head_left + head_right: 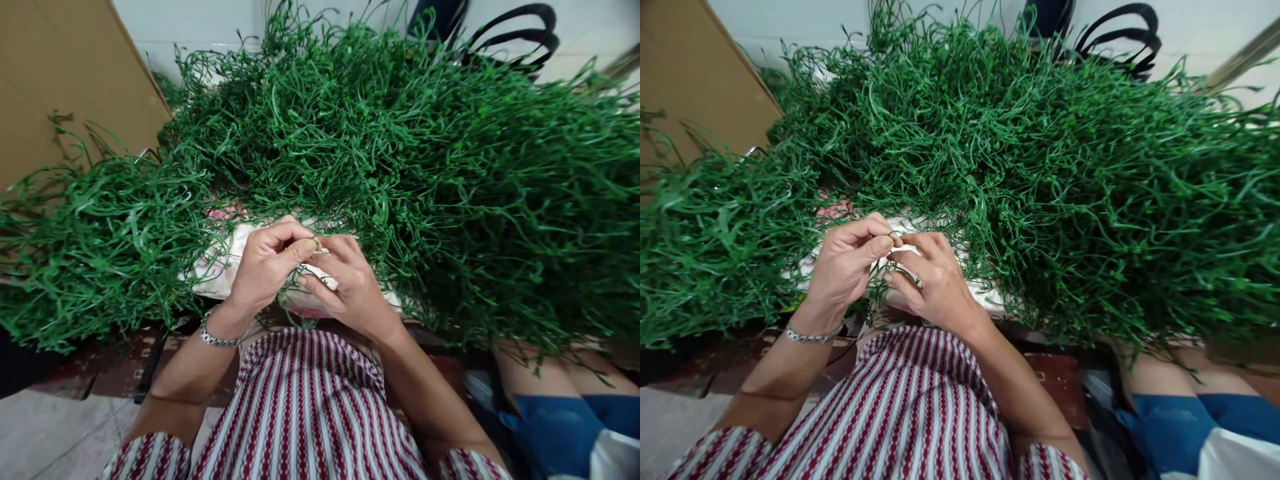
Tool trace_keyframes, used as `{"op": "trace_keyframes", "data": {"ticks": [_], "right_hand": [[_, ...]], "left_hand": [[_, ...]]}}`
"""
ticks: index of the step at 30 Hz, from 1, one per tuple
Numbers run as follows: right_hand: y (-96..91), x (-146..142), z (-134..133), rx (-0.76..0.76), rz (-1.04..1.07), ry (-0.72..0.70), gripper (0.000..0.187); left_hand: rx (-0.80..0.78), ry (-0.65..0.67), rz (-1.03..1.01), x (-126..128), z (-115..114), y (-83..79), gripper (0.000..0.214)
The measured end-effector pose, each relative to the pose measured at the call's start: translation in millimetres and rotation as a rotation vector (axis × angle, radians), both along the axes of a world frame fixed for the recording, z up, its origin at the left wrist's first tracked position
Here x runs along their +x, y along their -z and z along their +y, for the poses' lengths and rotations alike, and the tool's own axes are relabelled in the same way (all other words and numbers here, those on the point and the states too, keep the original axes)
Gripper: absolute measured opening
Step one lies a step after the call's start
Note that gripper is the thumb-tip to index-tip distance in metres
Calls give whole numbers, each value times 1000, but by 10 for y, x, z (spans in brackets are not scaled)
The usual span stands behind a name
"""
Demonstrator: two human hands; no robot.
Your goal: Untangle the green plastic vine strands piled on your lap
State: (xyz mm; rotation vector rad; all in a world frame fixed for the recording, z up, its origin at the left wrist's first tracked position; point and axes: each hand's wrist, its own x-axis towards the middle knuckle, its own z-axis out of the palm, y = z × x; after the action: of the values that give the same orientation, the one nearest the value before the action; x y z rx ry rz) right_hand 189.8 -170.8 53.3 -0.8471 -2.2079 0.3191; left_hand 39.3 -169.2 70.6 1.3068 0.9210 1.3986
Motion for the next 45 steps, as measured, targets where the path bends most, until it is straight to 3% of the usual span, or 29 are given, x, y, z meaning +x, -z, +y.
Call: {"op": "trace_keyframes", "data": {"ticks": [6,9,13,19,27,32,38,41,45], "right_hand": [[112,-32,-7,-60,87,-57,13],[112,-1,-18,-92,130,-30,11],[75,37,-12,-118,148,-12,8],[84,11,-15,-106,132,-27,8],[154,7,-50,-157,232,-4,6],[139,92,-41,-199,33,-103,15],[161,119,-30,-144,-66,-86,22],[184,139,-16,-185,-60,-132,17],[195,145,-17,-316,76,-175,14]], "left_hand": [[-60,22,60,-76,-55,1,9],[-94,33,250,-143,-126,-16,18],[-123,92,439,-199,-205,29,5],[-29,5,497,-189,-244,125,7],[-122,101,471,-168,-229,171,10],[54,22,746,-186,-241,215,10],[266,-1,1094,-138,-308,212,16],[304,60,1125,-128,-318,206,15],[295,92,994,-165,-318,204,11]]}}
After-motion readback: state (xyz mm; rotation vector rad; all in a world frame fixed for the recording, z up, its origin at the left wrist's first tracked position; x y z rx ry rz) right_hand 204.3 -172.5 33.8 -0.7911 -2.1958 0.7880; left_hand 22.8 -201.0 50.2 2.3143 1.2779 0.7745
